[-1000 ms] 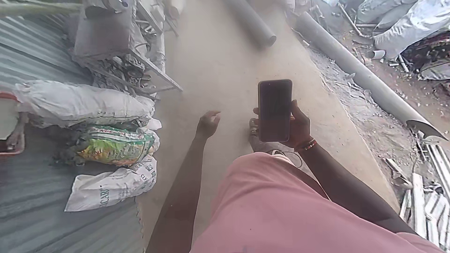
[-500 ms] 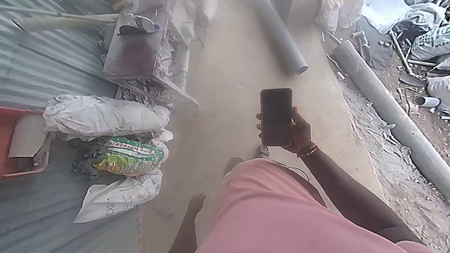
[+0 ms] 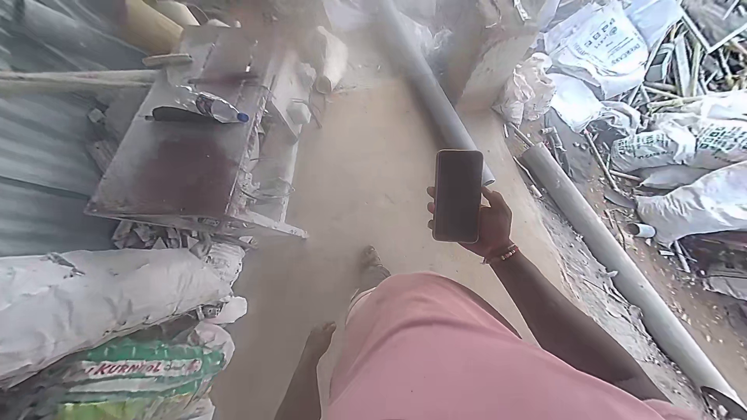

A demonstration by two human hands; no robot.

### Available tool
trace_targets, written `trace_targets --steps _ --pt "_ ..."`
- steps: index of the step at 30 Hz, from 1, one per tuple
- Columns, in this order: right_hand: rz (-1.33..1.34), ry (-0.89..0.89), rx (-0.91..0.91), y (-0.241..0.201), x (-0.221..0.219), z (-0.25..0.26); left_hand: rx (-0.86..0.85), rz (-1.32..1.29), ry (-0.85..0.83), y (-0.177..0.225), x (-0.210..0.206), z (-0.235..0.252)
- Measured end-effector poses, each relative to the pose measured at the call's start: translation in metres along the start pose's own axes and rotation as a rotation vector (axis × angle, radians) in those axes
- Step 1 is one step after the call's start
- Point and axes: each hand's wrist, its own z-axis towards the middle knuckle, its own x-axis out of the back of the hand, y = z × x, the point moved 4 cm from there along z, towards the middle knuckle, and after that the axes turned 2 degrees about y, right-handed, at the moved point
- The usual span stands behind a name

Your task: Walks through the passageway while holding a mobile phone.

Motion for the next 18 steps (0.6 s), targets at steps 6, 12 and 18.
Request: trace_targets --steps 6,12,18 --pt "-0.050 -0.010 0.193 -0.035 -0.036 0.087 -0.230 0.302 0.041 0.251 0.198 0.030" --pt "0.198 0.113 0.188 -0.026 -0.005 0.152 -0.554 0.215 0.177 0.452 0.289 0.031" --pt "0.227 0.236 0.164 -0.052 0.043 0.251 -0.661 0.242 0.030 0.561 0.290 0.051"
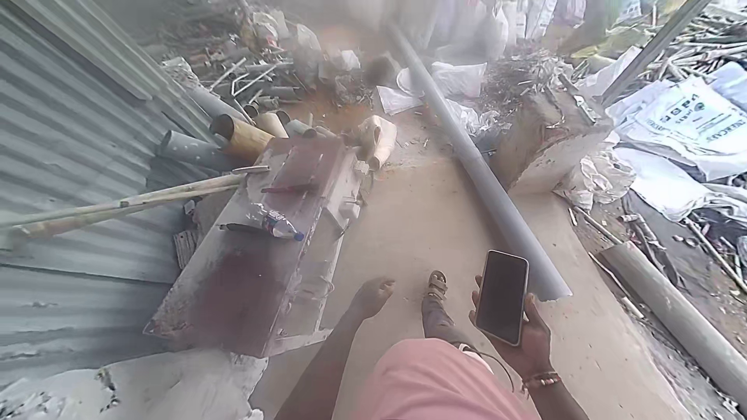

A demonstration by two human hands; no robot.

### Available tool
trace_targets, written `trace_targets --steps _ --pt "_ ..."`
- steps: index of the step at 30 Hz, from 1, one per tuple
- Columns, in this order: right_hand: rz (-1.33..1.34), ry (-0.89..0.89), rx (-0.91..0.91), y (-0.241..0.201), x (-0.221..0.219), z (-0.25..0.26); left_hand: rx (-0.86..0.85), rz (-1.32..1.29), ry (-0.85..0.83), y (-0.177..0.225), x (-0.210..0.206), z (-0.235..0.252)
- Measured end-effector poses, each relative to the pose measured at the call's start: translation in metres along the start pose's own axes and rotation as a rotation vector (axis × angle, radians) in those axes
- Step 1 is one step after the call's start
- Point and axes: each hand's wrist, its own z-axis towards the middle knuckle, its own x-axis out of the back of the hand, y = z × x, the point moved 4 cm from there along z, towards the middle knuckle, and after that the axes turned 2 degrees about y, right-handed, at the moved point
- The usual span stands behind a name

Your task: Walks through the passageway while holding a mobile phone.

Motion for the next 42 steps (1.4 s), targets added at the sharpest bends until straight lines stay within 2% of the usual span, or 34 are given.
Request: trace_targets --steps 2,5,9,12,14,17,19,21,23,26,27,28,29,33,36,37,39,42 --pt "-0.023 -0.015 -0.017 -0.015 -0.008 0.050 -0.007 -0.021 0.017 0.012 0.018 0.024" --pt "-0.006 -0.026 -0.052 -0.042 -0.041 0.115 0.082 -0.088 0.072 0.011 0.050 0.052" --pt "-0.111 -0.139 -0.053 -0.096 -0.093 0.198 0.299 -0.039 0.068 -0.032 0.076 0.101" --pt "-0.177 -0.272 -0.063 -0.133 -0.133 0.256 0.565 -0.148 0.137 -0.087 0.071 0.108" --pt "-0.182 -0.396 -0.074 -0.155 -0.166 0.289 0.660 -0.188 0.110 -0.113 0.053 0.105" --pt "-0.131 -0.528 -0.095 -0.178 -0.208 0.333 0.702 -0.094 -0.087 -0.136 0.014 0.102" --pt "-0.165 -0.590 -0.108 -0.187 -0.236 0.364 0.683 -0.177 -0.100 -0.122 0.004 0.114" --pt "-0.197 -0.644 -0.124 -0.190 -0.260 0.396 0.640 -0.330 0.001 -0.095 0.006 0.143" --pt "-0.212 -0.709 -0.131 -0.193 -0.278 0.430 0.575 -0.591 0.075 -0.043 0.029 0.195" --pt "-0.230 -0.744 -0.140 -0.196 -0.303 0.482 0.572 -0.809 -0.057 0.072 0.112 0.278" --pt "-0.239 -0.741 -0.138 -0.198 -0.313 0.501 0.467 -0.808 -0.126 0.089 0.145 0.308" --pt "-0.244 -0.740 -0.138 -0.201 -0.325 0.520 0.291 -0.760 -0.190 0.101 0.181 0.343" --pt "-0.247 -0.732 -0.139 -0.204 -0.335 0.539 0.113 -0.697 -0.184 0.123 0.222 0.377" --pt "-0.276 -0.702 -0.174 -0.207 -0.368 0.606 -0.448 -0.370 0.219 0.269 0.404 0.465" --pt "-0.255 -0.701 -0.202 -0.207 -0.386 0.645 -0.826 -0.263 0.403 0.390 0.497 0.485" --pt "-0.248 -0.694 -0.211 -0.208 -0.390 0.657 -0.890 -0.244 0.398 0.423 0.516 0.490" --pt "-0.229 -0.692 -0.239 -0.215 -0.394 0.682 -0.908 -0.195 0.332 0.469 0.538 0.508" --pt "-0.207 -0.697 -0.284 -0.228 -0.394 0.722 -0.827 -0.081 0.255 0.504 0.547 0.541"
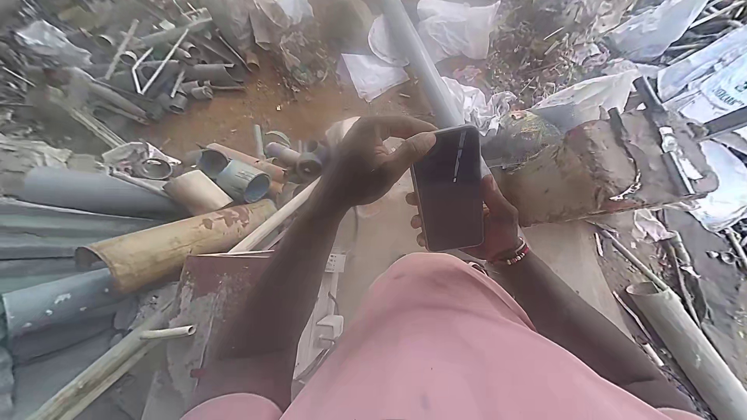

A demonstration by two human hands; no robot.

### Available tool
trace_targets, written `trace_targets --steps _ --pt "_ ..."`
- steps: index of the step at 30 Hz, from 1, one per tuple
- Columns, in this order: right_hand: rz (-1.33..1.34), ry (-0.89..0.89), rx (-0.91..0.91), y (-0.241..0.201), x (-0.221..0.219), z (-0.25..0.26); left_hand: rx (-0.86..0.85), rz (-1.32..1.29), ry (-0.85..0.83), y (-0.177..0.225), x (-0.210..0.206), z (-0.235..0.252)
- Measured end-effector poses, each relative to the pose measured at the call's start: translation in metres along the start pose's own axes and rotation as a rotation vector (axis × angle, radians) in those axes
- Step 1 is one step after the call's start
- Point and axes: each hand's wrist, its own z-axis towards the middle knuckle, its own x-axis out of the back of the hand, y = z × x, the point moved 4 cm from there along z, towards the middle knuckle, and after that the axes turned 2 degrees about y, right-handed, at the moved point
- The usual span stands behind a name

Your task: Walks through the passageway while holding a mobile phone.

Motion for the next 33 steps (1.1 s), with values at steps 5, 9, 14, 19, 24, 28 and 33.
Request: trace_targets --steps 5,9,14,19,24,28,33 --pt "0.008 0.013 -0.081 -0.050 0.060 0.042 0.132 0.198 0.068 -0.035 -0.008 0.070" --pt "-0.008 -0.023 -0.164 -0.109 0.097 0.074 0.288 0.258 0.150 -0.051 -0.013 0.127" --pt "-0.020 -0.056 -0.285 -0.179 0.131 0.106 0.392 0.289 0.189 -0.064 -0.016 0.191" --pt "0.039 -0.073 -0.394 -0.214 0.156 0.125 0.474 0.303 0.334 -0.086 -0.025 0.224" --pt "0.048 -0.064 -0.406 -0.237 0.170 0.143 0.466 0.127 0.442 -0.097 -0.023 0.245" --pt "0.037 -0.065 -0.412 -0.248 0.178 0.156 0.434 0.200 0.388 -0.102 -0.018 0.260" --pt "-0.004 -0.034 -0.406 -0.247 0.189 0.177 0.437 0.246 0.384 -0.123 -0.004 0.267"
